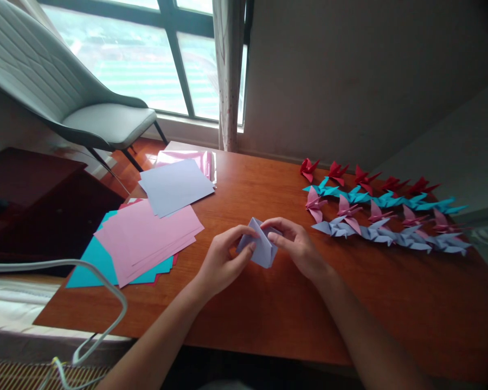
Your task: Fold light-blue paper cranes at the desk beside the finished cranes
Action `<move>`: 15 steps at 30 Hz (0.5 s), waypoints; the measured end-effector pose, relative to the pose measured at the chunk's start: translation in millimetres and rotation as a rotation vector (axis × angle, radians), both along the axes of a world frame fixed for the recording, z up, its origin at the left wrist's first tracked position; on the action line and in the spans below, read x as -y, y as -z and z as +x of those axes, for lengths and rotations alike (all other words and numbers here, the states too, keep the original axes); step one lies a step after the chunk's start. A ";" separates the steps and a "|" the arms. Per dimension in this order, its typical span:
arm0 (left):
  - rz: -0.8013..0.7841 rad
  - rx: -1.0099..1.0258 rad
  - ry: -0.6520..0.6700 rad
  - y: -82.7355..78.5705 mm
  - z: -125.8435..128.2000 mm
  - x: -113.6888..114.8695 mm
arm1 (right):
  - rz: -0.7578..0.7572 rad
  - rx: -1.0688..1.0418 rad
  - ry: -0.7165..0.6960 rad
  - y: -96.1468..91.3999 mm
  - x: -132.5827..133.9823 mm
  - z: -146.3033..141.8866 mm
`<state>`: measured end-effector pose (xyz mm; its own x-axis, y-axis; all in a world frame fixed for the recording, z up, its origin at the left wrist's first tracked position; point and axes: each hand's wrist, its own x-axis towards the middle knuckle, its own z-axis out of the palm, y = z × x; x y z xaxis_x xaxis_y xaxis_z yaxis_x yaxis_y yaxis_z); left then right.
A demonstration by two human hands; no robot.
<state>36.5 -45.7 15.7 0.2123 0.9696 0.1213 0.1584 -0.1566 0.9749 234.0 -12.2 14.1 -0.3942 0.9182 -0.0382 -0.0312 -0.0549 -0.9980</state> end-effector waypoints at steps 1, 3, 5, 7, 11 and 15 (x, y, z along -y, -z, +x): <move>-0.061 0.075 -0.021 -0.8 -0.6 -0.6 | -0.022 -0.026 0.017 -0.8 -0.4 1.0; -0.166 0.198 -0.062 -3.0 -1.8 -2.4 | -0.044 -0.056 0.055 -2.5 -0.9 2.5; -0.237 0.250 -0.087 -5.6 -2.7 -4.3 | -0.062 -0.062 0.079 -4.3 -1.0 3.1; -0.274 0.252 -0.094 -7.0 -3.4 -6.0 | -0.078 -0.057 0.082 -5.7 -1.1 2.9; -0.282 0.203 -0.087 -1.6 -4.6 -7.6 | -0.095 -0.037 0.101 -5.0 -2.4 1.8; -0.250 0.189 -0.037 5.1 -4.9 -6.2 | -0.129 -0.026 0.142 -1.8 -3.3 1.0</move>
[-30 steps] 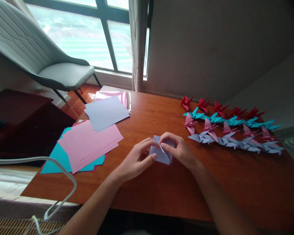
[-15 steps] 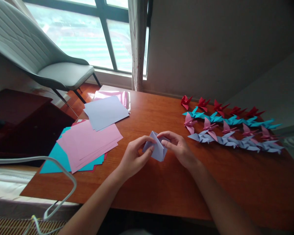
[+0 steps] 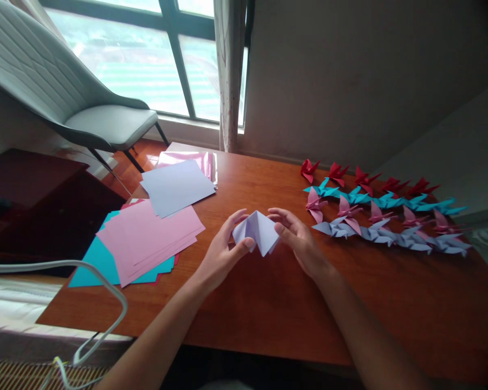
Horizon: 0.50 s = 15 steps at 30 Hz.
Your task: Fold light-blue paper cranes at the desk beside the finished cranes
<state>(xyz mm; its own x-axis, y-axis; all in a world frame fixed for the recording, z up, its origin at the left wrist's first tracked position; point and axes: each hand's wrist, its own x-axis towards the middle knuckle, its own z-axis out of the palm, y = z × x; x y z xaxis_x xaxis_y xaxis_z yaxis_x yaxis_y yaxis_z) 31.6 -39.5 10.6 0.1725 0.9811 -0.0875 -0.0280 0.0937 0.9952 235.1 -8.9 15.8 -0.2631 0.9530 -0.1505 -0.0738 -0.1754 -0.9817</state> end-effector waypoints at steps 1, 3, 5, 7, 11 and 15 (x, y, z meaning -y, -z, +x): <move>0.009 -0.010 0.011 0.1 0.4 0.7 | -0.011 -0.016 0.000 0.7 0.0 0.0; 0.022 -0.046 0.013 -1.4 1.8 2.2 | -0.009 -0.049 0.000 2.1 0.1 0.6; 0.034 -0.079 0.010 -3.0 3.6 3.4 | 0.027 -0.071 0.000 3.5 0.0 1.8; 0.071 -0.107 0.015 -2.8 5.2 3.9 | 0.079 -0.092 -0.011 4.4 -0.3 2.9; 0.222 -0.204 -0.017 3.3 5.4 2.7 | 0.123 -0.093 -0.034 3.6 0.1 2.1; 0.295 -0.291 -0.090 7.3 3.9 1.2 | 0.145 0.001 0.015 3.0 1.1 -1.9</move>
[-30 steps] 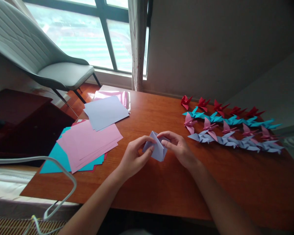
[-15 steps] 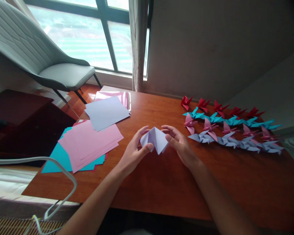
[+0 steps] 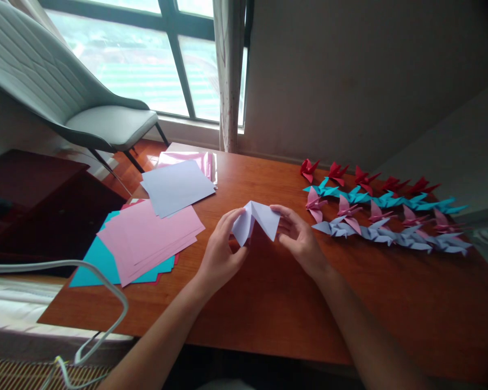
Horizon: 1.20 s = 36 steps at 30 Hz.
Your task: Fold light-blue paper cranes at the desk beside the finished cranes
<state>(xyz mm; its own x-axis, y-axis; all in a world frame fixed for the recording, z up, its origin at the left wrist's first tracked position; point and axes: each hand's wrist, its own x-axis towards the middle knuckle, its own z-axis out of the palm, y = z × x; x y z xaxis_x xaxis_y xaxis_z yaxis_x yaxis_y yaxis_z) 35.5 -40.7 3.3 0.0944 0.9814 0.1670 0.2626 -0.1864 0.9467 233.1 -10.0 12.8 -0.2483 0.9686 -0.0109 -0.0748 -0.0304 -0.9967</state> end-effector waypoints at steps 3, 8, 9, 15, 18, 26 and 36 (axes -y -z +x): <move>0.057 0.016 0.018 -1.6 -0.1 0.2 | 0.016 0.034 0.051 1.3 0.0 -1.2; 0.204 -0.013 0.111 -9.6 -0.7 3.4 | 0.079 -0.025 0.072 -1.2 1.0 1.2; 0.234 -0.026 0.131 -11.7 -1.1 4.1 | 0.102 -0.052 0.068 -2.2 1.4 1.8; 0.254 -0.119 0.196 -17.3 -3.1 4.6 | 0.157 -0.067 0.088 -3.2 0.8 4.2; 0.213 -0.165 0.055 -11.6 -3.8 2.1 | 0.166 -0.007 0.177 -0.8 -2.8 6.8; 0.014 -0.283 -0.242 -8.5 -4.5 -1.9 | 0.163 0.331 0.318 0.9 -11.6 17.2; -0.227 0.010 -0.078 -9.0 -5.1 -0.4 | -0.004 0.721 0.099 -9.1 -12.9 27.1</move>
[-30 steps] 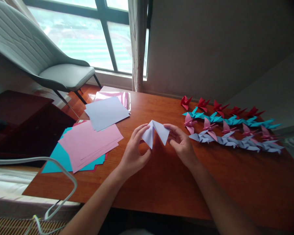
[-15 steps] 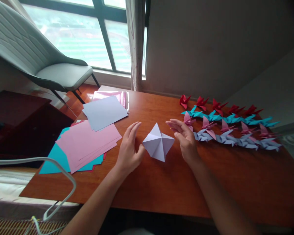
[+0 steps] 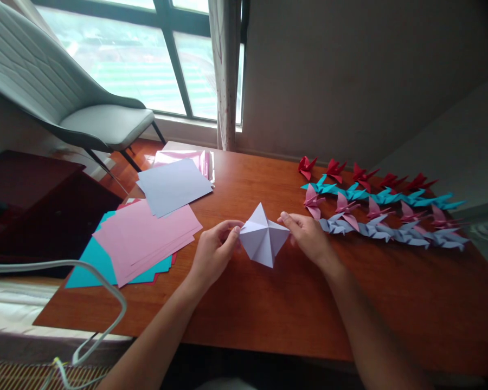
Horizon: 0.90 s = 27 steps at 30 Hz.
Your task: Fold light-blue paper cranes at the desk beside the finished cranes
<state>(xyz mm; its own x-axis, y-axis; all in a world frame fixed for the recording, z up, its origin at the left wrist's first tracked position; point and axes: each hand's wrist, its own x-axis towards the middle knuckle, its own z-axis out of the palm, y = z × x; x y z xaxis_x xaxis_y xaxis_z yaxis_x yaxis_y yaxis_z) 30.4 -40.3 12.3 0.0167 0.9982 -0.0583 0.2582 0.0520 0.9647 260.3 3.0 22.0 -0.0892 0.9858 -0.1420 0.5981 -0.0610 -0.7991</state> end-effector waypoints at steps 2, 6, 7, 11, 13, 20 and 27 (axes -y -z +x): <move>0.006 0.066 0.016 1.3 0.8 -0.1 | -0.046 -0.081 -0.035 1.8 -1.1 0.0; 0.143 0.096 0.008 2.4 2.0 1.1 | 0.003 -0.325 -0.047 -1.0 0.3 -3.2; 0.181 0.089 0.008 2.0 2.0 1.6 | 0.018 -0.377 -0.034 -2.5 1.2 -4.2; 0.292 0.087 -0.010 -0.6 1.1 3.4 | 0.052 -0.498 -0.006 -4.8 3.9 -7.6; 0.300 0.113 -0.030 -1.5 0.6 3.8 | 0.081 -0.544 0.013 -3.3 4.1 -8.4; 0.244 0.225 -0.094 -5.4 2.0 3.4 | 0.137 -0.531 0.001 -1.0 5.1 -8.1; 0.231 0.107 -0.137 -9.7 2.4 1.3 | 0.196 -0.281 -0.140 -3.3 6.2 -8.6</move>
<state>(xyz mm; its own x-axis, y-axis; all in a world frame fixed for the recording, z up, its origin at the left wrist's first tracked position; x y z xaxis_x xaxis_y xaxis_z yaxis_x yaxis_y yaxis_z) 32.8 -41.6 22.0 -0.1253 0.9782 0.1653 0.1604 -0.1444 0.9764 251.7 -3.2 25.2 -0.2334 0.9675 0.0973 0.3456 0.1761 -0.9217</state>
